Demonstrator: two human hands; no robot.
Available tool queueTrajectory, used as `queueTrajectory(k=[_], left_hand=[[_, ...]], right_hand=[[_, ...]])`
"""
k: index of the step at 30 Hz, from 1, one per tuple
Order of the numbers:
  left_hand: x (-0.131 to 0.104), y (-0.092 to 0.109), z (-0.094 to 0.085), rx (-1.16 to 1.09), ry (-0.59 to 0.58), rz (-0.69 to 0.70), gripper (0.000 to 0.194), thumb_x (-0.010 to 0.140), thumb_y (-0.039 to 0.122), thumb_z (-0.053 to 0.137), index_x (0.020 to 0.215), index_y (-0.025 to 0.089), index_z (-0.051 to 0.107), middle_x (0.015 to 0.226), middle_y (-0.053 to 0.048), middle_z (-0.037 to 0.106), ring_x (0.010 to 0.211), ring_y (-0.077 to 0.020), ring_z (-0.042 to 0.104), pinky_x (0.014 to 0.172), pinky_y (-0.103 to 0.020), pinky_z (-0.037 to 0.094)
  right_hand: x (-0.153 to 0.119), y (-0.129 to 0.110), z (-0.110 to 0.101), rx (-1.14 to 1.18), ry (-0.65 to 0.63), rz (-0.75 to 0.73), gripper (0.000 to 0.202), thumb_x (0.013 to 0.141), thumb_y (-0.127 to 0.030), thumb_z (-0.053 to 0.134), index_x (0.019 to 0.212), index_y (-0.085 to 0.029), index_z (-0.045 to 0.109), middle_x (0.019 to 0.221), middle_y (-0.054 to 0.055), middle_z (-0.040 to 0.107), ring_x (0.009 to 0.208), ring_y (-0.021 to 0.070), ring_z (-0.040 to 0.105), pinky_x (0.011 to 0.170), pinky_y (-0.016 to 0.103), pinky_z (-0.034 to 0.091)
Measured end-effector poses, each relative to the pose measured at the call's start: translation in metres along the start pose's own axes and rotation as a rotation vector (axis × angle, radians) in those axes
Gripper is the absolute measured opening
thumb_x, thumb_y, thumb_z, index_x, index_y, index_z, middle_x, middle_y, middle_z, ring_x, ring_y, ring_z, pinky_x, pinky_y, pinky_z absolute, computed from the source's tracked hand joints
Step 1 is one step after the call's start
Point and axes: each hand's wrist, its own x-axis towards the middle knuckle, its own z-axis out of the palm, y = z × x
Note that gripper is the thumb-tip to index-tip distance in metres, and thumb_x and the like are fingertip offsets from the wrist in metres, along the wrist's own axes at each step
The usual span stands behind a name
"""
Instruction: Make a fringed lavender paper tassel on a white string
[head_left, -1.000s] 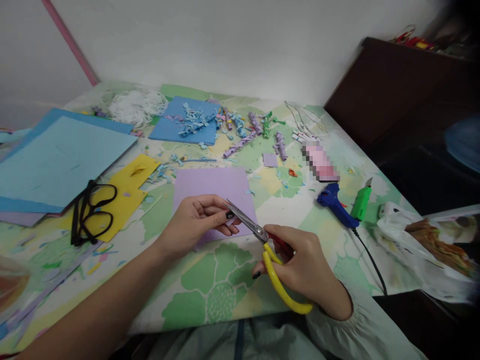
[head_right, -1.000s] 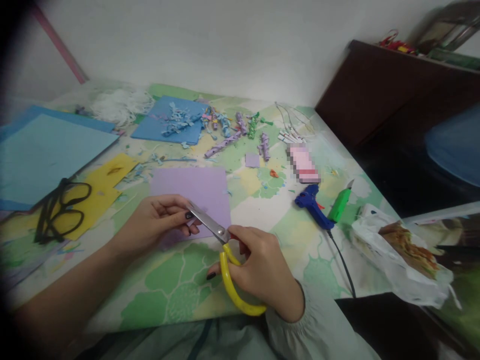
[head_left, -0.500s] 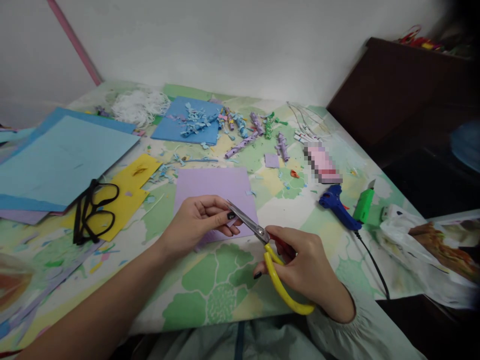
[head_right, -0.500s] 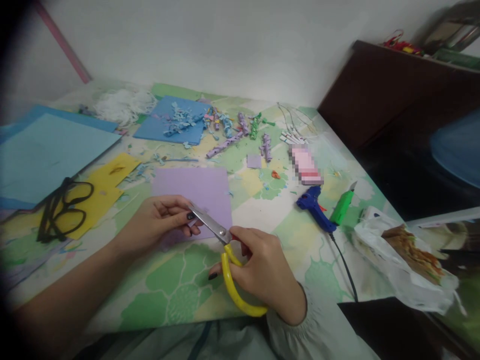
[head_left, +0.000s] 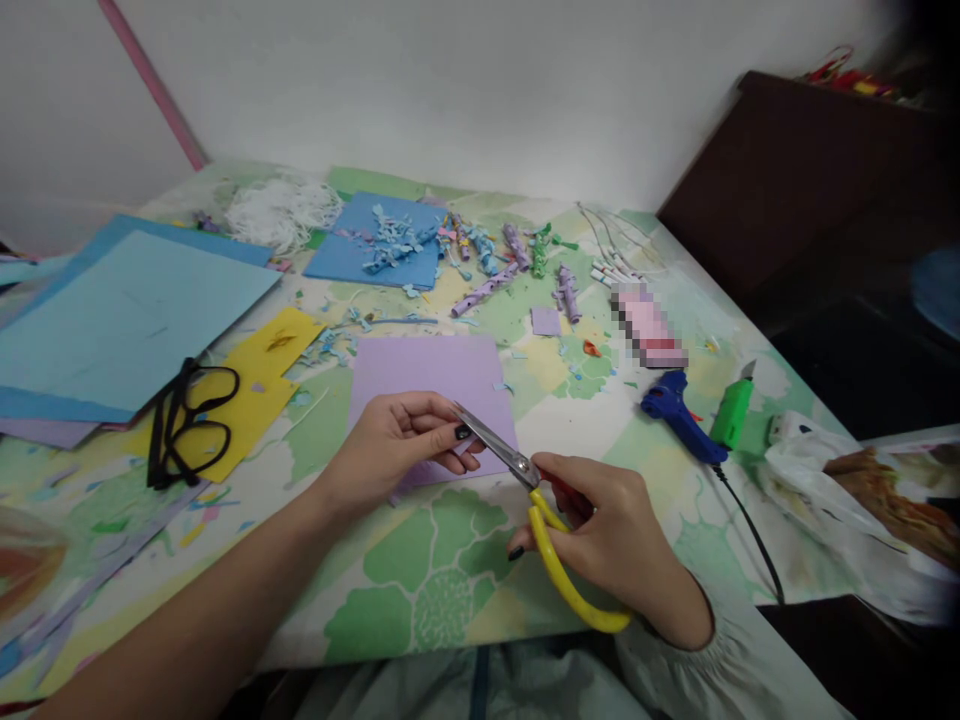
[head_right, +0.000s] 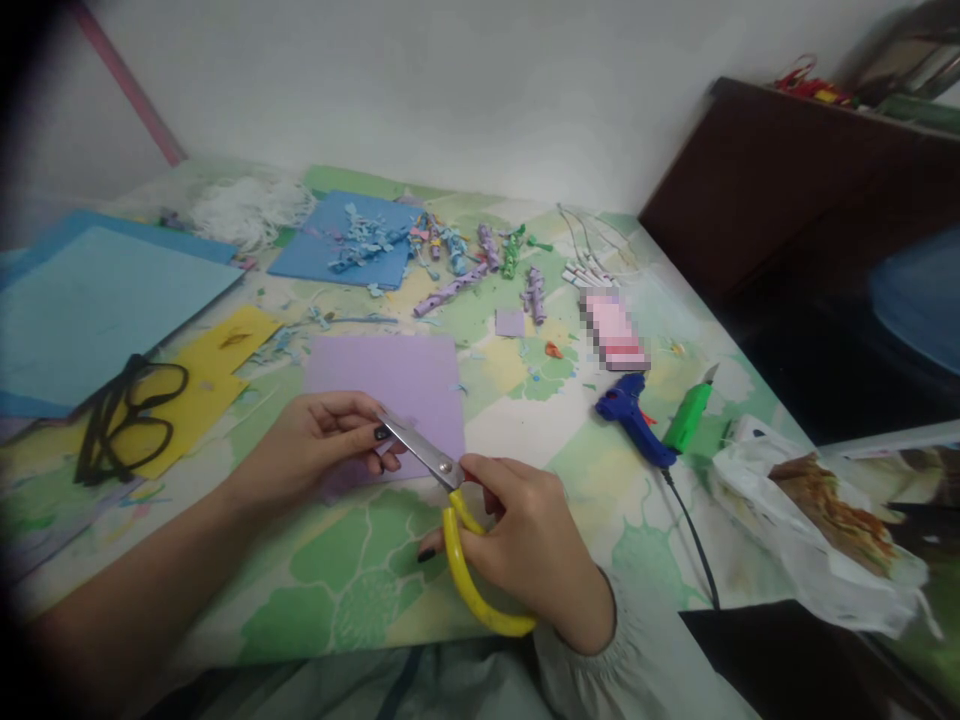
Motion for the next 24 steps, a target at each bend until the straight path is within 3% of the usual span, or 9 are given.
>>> queueTrajectory(k=[24], left_hand=[[0.0025,-0.0017,-0.0006,-0.015,-0.017,-0.009,0.012,0.075,0.018,0.075,0.078,0.012,0.065,0.066,-0.003,0.075,0.059,-0.0111,0.07,0.054,-0.014,0.055]], right_hand=[[-0.0014,-0.0005,-0.0008,-0.004,0.023,-0.041,0.041,0.064,-0.037,0.082,0.094,-0.013,0.07,0.062,-0.002,0.06,0.051,0.0096,0.043,0.05,0.022,0.036]])
